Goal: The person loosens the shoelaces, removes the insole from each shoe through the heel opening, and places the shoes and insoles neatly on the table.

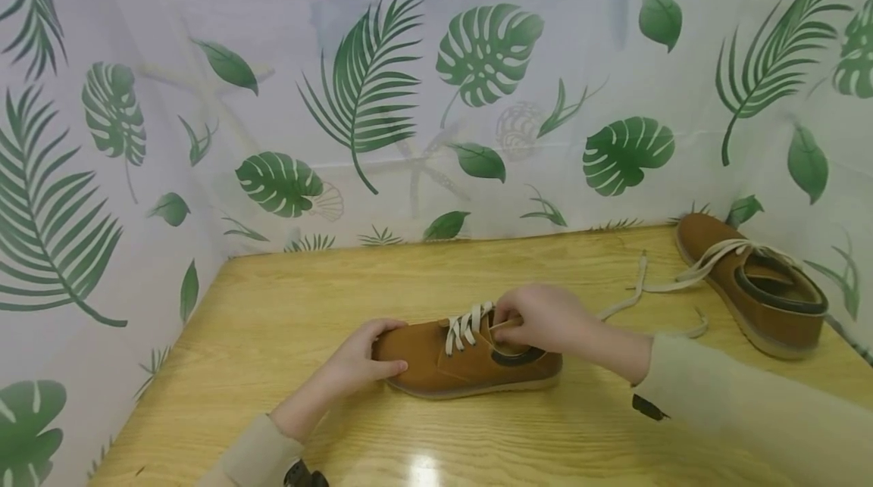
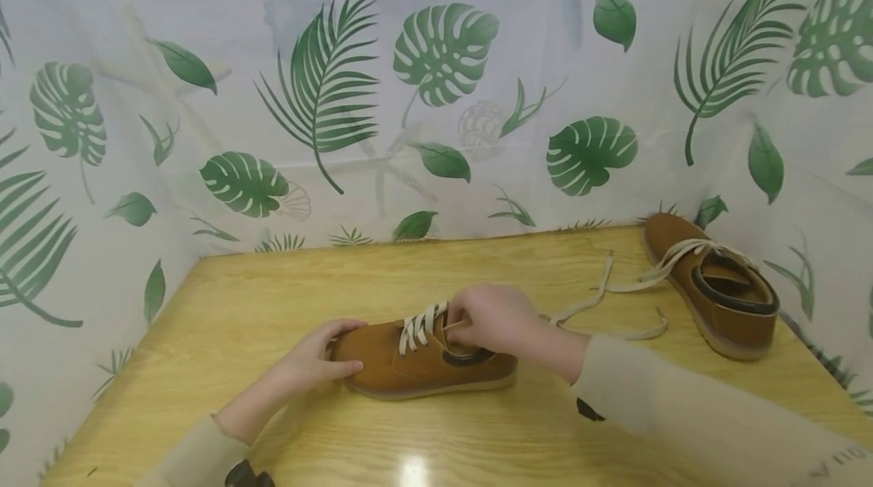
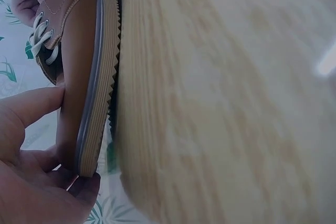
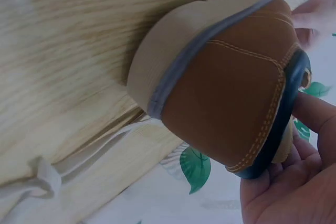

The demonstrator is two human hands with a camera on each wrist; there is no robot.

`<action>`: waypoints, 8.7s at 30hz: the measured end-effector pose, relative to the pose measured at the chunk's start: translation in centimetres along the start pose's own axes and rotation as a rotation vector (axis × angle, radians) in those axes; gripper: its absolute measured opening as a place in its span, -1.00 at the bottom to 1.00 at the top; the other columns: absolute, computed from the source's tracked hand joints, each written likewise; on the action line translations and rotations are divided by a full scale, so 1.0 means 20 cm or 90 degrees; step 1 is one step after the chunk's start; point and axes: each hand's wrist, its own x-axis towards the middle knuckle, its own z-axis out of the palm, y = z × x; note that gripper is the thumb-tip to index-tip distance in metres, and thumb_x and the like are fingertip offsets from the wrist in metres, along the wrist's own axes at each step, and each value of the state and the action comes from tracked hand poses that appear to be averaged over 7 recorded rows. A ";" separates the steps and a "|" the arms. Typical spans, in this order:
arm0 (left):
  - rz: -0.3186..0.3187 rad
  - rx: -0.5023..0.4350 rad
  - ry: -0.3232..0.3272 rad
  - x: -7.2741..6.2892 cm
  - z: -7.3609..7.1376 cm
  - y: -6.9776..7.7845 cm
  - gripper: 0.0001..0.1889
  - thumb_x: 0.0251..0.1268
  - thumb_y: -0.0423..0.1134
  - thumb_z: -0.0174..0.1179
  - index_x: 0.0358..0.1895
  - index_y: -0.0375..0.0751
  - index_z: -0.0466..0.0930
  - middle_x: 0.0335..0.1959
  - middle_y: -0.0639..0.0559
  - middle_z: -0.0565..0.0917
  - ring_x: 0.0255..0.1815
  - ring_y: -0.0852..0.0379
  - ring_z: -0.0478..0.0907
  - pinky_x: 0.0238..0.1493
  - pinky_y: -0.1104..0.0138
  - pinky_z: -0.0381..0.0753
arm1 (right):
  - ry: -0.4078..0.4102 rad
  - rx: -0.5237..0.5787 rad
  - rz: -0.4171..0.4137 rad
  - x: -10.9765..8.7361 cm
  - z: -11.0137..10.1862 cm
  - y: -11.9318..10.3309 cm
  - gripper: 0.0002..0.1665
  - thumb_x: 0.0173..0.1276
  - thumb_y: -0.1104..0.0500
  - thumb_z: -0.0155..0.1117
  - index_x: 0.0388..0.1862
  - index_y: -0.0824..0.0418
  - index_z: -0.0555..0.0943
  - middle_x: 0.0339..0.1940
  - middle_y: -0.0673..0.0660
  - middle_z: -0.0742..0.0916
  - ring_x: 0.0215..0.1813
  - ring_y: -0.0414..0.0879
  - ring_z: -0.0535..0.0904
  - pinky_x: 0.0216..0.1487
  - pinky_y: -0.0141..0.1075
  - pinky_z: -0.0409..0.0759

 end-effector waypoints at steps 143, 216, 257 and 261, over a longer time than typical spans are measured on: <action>0.004 -0.007 -0.010 -0.01 -0.01 0.02 -0.36 0.36 -0.34 0.46 0.47 -0.27 0.48 0.44 -0.28 0.51 0.38 -0.29 0.52 0.39 -0.19 0.53 | -0.025 0.471 0.259 -0.18 -0.22 0.29 -0.52 0.52 0.14 0.36 0.19 0.53 0.63 -0.29 -0.03 0.80 -0.26 -0.25 0.76 -0.08 -0.22 0.84; -0.014 -0.007 -0.003 -0.02 -0.02 0.04 -0.36 0.37 -0.34 0.45 0.49 -0.22 0.47 0.46 -0.27 0.49 0.40 -0.28 0.51 0.40 -0.18 0.53 | 0.004 0.510 0.311 -0.44 -0.44 0.52 -0.75 0.63 0.09 0.24 -0.31 0.13 0.61 0.24 0.14 0.64 0.26 -0.18 0.68 0.03 -0.32 0.78; 0.005 -0.005 -0.008 0.00 -0.02 0.02 -0.36 0.39 -0.34 0.43 0.49 -0.27 0.45 0.44 -0.29 0.50 0.37 -0.28 0.53 0.39 -0.17 0.54 | 0.044 0.458 0.355 -0.64 -0.50 0.73 -0.63 0.67 0.04 0.19 -0.44 0.04 0.56 -0.12 -0.49 0.57 -0.10 -0.63 0.52 -0.08 -0.35 0.74; 0.006 -0.004 -0.010 0.00 -0.02 0.02 -0.37 0.39 -0.33 0.43 0.49 -0.26 0.46 0.44 -0.29 0.51 0.36 -0.27 0.53 0.37 -0.16 0.56 | 0.044 0.438 0.354 -0.66 -0.49 0.74 -0.71 0.68 0.02 0.18 -0.27 0.01 0.73 -0.10 -0.52 0.56 -0.10 -0.65 0.49 -0.09 -0.34 0.70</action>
